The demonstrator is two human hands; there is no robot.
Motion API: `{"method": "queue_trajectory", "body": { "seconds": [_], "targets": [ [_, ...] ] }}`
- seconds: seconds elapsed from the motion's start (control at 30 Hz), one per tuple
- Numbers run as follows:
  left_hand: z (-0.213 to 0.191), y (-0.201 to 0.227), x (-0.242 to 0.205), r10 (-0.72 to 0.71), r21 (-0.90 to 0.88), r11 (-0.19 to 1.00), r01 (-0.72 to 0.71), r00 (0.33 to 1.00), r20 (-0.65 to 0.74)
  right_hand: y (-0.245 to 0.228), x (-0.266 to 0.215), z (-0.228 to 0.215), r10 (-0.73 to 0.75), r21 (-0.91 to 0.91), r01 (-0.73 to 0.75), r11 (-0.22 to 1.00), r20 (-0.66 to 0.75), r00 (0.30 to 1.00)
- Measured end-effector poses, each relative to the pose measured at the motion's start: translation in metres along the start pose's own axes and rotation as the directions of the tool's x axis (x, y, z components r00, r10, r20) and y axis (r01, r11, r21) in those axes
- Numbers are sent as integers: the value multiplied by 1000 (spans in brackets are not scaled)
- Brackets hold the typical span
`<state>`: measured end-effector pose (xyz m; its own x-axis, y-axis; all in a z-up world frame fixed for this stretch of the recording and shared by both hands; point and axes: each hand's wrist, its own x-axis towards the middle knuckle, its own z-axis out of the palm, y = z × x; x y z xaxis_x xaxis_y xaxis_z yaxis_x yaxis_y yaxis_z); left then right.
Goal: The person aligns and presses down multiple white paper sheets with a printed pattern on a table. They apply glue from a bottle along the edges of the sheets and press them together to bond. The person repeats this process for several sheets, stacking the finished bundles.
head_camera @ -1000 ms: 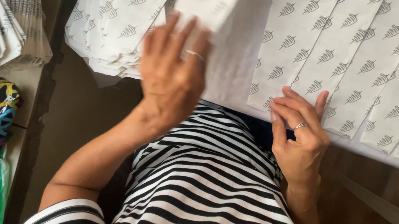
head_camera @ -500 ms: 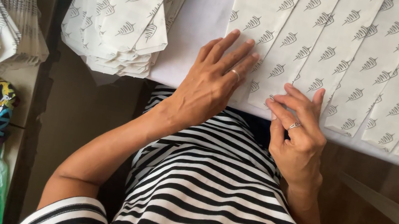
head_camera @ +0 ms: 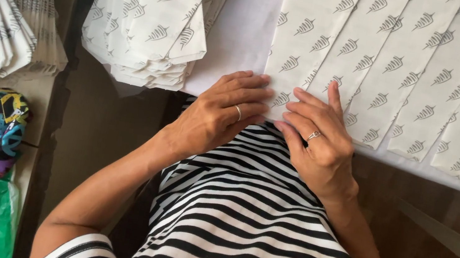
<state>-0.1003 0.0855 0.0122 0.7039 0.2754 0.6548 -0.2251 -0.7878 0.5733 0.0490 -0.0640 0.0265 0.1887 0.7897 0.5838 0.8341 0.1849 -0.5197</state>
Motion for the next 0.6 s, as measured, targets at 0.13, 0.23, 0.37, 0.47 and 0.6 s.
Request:
{"method": "queue_trajectory", "body": {
  "seconds": [0.13,0.23,0.37,0.47,0.6],
  "targets": [
    [1,1,3,-3,3,1000,3,1000,-9,-1,2,-1,7,-6,-7,1000,3,1000],
    [6,6,6,-81,-24,996,80,996,-38,-4,4,-1,56,-6,-56,998,4,998],
    [13,9,7,-277,-77,959,272,958,-77,-3,4,1,181,58,-180,982,-19,983],
    [11,7,6,-354,-146,928,344,934,-52,-3,6,-1,244,119,-241,963,-9,970],
    [7,6,0,-184,34,982,186,982,-48,-7,10,-1,259,148,-253,956,-25,965]
  ]
}}
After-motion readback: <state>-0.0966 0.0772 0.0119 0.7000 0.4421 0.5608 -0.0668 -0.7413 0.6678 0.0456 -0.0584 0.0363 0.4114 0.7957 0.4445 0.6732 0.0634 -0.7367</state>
